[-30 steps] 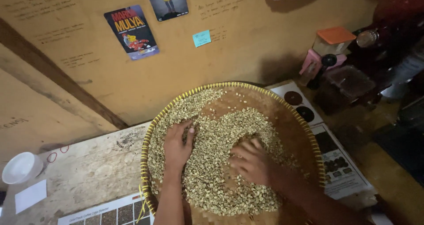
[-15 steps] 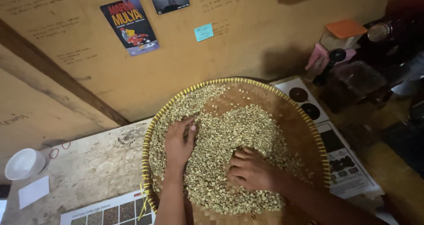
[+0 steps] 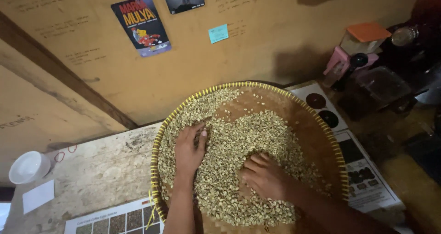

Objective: Sorting green coffee beans by hand in a woven tray to remove defects

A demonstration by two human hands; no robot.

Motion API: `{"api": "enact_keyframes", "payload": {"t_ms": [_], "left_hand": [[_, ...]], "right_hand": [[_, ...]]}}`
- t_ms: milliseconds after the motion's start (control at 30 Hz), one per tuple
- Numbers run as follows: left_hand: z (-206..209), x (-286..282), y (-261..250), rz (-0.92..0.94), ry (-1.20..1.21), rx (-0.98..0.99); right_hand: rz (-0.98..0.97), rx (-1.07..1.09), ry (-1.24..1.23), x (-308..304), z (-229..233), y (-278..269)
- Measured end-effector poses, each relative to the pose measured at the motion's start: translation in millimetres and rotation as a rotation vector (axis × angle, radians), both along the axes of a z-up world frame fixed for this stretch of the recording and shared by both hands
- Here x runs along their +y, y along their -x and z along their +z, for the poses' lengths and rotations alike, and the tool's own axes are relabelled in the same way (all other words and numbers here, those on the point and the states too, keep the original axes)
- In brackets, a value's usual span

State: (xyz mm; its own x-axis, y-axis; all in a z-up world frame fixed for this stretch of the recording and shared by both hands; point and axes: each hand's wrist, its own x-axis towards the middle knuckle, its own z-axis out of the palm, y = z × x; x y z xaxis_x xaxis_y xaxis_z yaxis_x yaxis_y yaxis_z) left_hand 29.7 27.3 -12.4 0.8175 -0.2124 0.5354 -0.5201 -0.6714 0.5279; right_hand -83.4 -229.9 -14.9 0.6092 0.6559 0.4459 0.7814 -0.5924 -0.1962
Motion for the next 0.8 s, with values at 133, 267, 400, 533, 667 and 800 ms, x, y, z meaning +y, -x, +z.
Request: {"api": "enact_keyframes", "payload": {"t_ms": [133, 267, 400, 533, 667, 800], "left_hand": [[1.8, -2.4, 0.8, -0.005, 0.016, 0.02], [-1.3, -1.9, -1.2, 0.012, 0.017, 0.05], [1.0, -3.6, 0.3, 0.013, -0.007, -0.007], [1.5, -2.6, 0.6, -0.008, 0.028, -0.019], [0.4, -2.0, 1.2, 0.014, -0.006, -0.012], [0.5, -1.9, 0.5, -0.039, 0.056, -0.056]], "right_hand": [[-0.083, -0.004, 0.114, 3.9, -6.1, 0.9], [-0.091, -0.006, 0.033, 15.8, 6.2, -0.6], [-0.117, 0.03, 0.033, 17.6, -13.4, -3.1], [-0.163, -0.082, 0.04, 22.5, -19.2, -3.7], [-0.155, 0.074, 0.11, 27.1, -22.0, -1.6], [-0.2, -0.014, 0.203, 33.8, -38.2, 1.5]]}}
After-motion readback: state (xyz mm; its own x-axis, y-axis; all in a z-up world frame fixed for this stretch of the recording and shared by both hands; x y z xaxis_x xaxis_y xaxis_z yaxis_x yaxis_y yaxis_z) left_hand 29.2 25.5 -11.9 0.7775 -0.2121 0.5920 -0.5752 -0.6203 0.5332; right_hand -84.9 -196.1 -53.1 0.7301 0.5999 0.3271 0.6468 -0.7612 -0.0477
